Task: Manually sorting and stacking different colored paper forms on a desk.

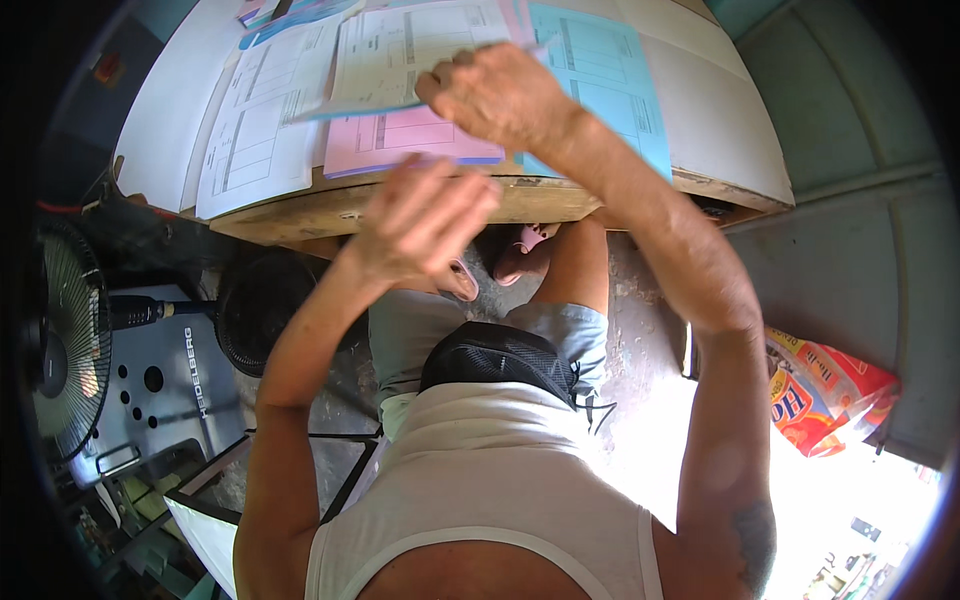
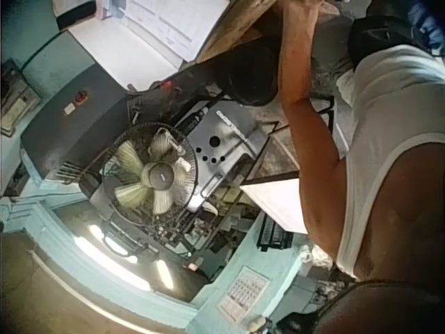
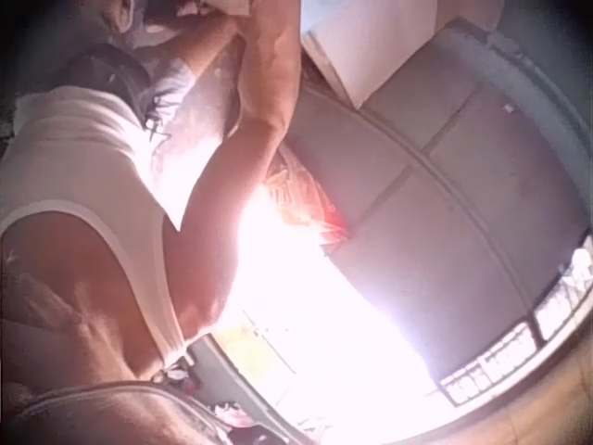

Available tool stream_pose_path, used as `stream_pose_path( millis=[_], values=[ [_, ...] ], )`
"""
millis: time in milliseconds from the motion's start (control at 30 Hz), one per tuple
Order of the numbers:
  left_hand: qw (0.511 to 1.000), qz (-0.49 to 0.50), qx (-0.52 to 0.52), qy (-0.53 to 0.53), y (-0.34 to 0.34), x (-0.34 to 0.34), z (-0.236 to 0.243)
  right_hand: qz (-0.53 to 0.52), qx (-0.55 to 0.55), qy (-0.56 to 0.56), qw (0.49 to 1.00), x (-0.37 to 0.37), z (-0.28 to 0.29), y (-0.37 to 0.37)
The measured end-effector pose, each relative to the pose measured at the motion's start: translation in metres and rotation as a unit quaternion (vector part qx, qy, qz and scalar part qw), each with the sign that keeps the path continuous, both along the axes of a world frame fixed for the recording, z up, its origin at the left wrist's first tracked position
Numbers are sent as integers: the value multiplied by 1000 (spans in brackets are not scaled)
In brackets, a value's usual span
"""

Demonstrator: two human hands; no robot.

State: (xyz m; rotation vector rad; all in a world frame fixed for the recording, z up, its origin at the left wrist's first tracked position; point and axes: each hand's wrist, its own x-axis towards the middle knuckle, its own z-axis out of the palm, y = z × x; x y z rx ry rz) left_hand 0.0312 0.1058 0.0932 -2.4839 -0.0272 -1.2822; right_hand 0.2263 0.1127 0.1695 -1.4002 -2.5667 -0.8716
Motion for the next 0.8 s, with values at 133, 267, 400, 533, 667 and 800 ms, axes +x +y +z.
stream_pose_path(
  millis=[133, 267, 400, 533, 667, 800],
  values=[
    [990, 25, -75, 120, -17, 62, -24, 70, 56, -31, 995, 33, 21, 7],
    [973, 104, -57, 197, -15, 103, -47, -12, 17, -26, 999, 103, 18, -48],
    [985, 55, -14, 165, -24, 106, -56, -132, 8, 78, 988, 149, -34, -113],
    [988, -3, -86, 131, -17, 105, -55, -235, -14, 160, 959, 130, -64, -151],
    [979, -47, -178, 84, -8, 107, -42, -260, -56, 210, 941, 95, -47, -171],
    [987, -18, -159, 17, -8, 93, -30, -217, -94, 153, 959, 87, -48, -175]
  ],
)
